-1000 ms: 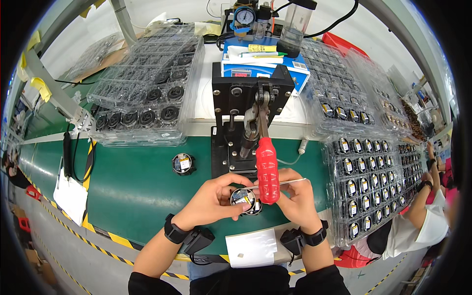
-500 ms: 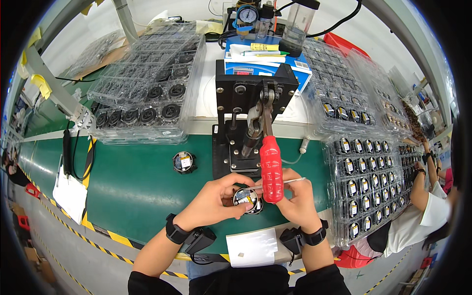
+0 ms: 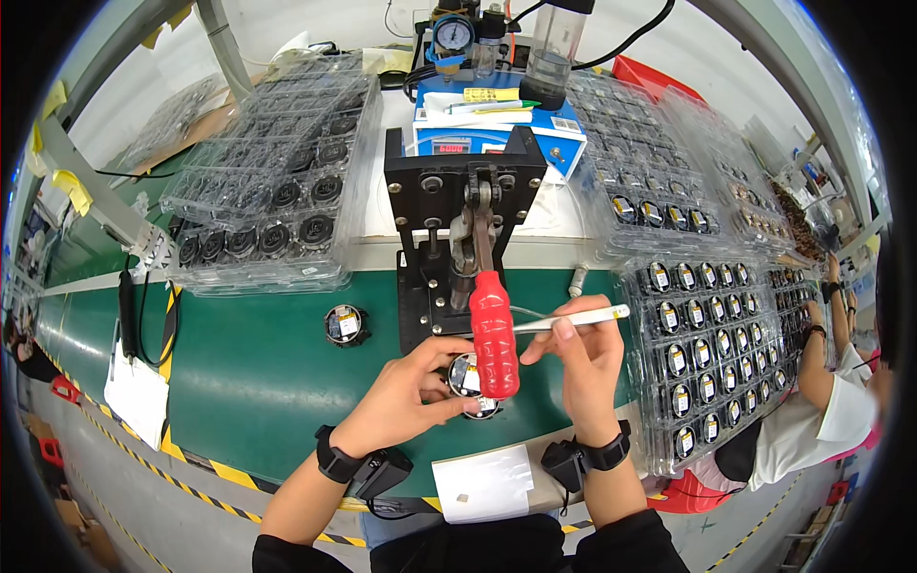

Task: Manually assemble small electronic cooling fans using a press jig and assembly components.

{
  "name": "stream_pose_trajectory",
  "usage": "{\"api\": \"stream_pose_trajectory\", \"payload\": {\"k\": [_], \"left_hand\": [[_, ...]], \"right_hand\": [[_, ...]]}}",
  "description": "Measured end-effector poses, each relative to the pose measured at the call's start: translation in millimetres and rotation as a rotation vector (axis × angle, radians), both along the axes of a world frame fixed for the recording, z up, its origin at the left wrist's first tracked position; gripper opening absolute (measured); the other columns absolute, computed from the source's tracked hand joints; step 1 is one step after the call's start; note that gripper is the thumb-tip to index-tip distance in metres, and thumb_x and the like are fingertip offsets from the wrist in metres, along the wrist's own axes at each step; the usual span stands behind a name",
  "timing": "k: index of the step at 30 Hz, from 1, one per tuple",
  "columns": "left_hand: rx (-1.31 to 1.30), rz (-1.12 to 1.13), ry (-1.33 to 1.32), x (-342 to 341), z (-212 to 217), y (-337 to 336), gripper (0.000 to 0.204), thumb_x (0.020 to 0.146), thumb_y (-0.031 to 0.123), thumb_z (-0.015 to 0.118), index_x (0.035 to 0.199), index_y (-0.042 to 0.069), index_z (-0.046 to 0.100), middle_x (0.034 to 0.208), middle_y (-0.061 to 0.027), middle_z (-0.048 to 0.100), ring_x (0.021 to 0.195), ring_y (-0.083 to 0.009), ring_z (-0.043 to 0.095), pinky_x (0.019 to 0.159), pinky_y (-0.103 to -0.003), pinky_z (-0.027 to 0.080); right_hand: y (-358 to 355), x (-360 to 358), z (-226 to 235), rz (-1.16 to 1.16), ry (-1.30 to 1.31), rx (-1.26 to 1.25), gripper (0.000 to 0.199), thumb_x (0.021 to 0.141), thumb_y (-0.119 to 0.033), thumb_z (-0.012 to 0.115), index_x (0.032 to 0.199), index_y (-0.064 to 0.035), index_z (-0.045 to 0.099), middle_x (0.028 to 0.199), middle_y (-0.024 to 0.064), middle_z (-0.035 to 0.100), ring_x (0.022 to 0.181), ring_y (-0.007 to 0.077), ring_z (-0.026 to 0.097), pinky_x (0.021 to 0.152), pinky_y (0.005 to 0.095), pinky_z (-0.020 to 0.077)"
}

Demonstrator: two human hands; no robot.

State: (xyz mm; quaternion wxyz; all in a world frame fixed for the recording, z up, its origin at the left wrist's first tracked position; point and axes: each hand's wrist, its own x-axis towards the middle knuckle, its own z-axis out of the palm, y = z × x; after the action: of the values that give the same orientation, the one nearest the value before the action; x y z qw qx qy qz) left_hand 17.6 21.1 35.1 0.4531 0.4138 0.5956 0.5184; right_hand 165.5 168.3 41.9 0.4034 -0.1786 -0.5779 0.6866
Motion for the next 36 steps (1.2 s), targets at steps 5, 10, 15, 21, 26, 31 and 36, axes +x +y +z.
{"api": "stream_pose_trajectory", "payload": {"k": [5, 10, 15, 21, 26, 31, 36], "left_hand": [[0.032, -0.007, 0.281, 5.8, -6.7, -0.9, 0.053, 0.071, 0.014, 0.081, 0.116, 0.006, 0.052, 0.103, -0.0047, 0.062, 0.067, -0.0092, 0.058, 0.060, -0.023, 0.047], [-0.022, -0.023, 0.571, 15.2, -6.9, 3.0, 0.056, 0.065, 0.021, 0.085, 0.111, 0.008, 0.056, 0.103, -0.0028, 0.062, 0.063, -0.0101, 0.053, 0.060, -0.025, 0.045], [0.035, -0.072, 0.656, -11.1, 11.2, -11.3, 0.052, 0.066, 0.028, 0.082, 0.107, 0.011, 0.055, 0.098, -0.0062, 0.059, 0.064, -0.0210, 0.060, 0.058, -0.032, 0.048], [-0.063, 0.328, 1.053, -64.4, 18.1, -36.1, 0.046, 0.068, 0.019, 0.080, 0.108, 0.007, 0.060, 0.095, -0.0056, 0.062, 0.075, -0.0222, 0.058, 0.069, -0.033, 0.048], [-0.039, 0.444, 1.277, -72.0, 6.6, -38.2, 0.043, 0.071, 0.015, 0.077, 0.109, 0.005, 0.060, 0.094, -0.0095, 0.063, 0.082, -0.0300, 0.058, 0.077, -0.037, 0.048], [-0.151, 0.453, 1.215, -77.1, 0.6, -44.6, 0.044, 0.073, 0.015, 0.077, 0.111, 0.002, 0.058, 0.100, -0.0112, 0.063, 0.082, -0.0286, 0.059, 0.076, -0.035, 0.049], [0.130, 0.662, 0.443, -57.6, 14.2, -19.6, 0.042, 0.076, 0.007, 0.075, 0.112, 0.000, 0.056, 0.101, -0.0094, 0.062, 0.080, -0.0159, 0.061, 0.065, -0.027, 0.050]], "right_hand": [[-1.6, -4.5, -3.7, 0.018, 0.014, -0.094, 0.013, 0.092, -0.008, 0.057, 0.096, -0.0033, 0.046, 0.077, 0.0090, 0.060, 0.065, 0.0178, 0.063, 0.061, 0.0297, 0.0541], [-0.9, -2.7, -4.5, 0.009, -0.012, -0.069, 0.013, 0.092, -0.011, 0.057, 0.095, -0.0052, 0.046, 0.077, 0.0067, 0.058, 0.066, 0.0173, 0.062, 0.058, 0.0305, 0.0535], [-1.4, -4.9, -8.1, 0.030, -0.018, -0.104, 0.013, 0.092, -0.010, 0.058, 0.094, -0.0056, 0.046, 0.076, 0.0060, 0.058, 0.066, 0.0159, 0.062, 0.057, 0.0297, 0.0529], [-3.5, -7.0, -7.2, 0.022, -0.024, -0.136, 0.015, 0.091, -0.008, 0.060, 0.092, -0.0041, 0.045, 0.078, 0.0090, 0.061, 0.064, 0.0163, 0.064, 0.059, 0.0285, 0.0539], [-2.5, -5.9, -9.4, 0.035, -0.031, -0.144, 0.014, 0.090, -0.005, 0.060, 0.096, -0.0015, 0.047, 0.081, 0.0117, 0.063, 0.067, 0.0178, 0.066, 0.061, 0.0290, 0.0554], [-6.2, -9.7, -10.3, 0.096, -0.011, -0.086, 0.015, 0.091, -0.004, 0.059, 0.100, -0.0001, 0.048, 0.086, 0.0127, 0.064, 0.075, 0.0208, 0.068, 0.067, 0.0311, 0.0568], [-12.7, -9.5, -4.4, 0.170, 0.050, -0.046, 0.014, 0.091, -0.002, 0.057, 0.101, 0.0006, 0.047, 0.092, 0.0148, 0.063, 0.085, 0.0253, 0.068, 0.075, 0.0344, 0.0571]]}}
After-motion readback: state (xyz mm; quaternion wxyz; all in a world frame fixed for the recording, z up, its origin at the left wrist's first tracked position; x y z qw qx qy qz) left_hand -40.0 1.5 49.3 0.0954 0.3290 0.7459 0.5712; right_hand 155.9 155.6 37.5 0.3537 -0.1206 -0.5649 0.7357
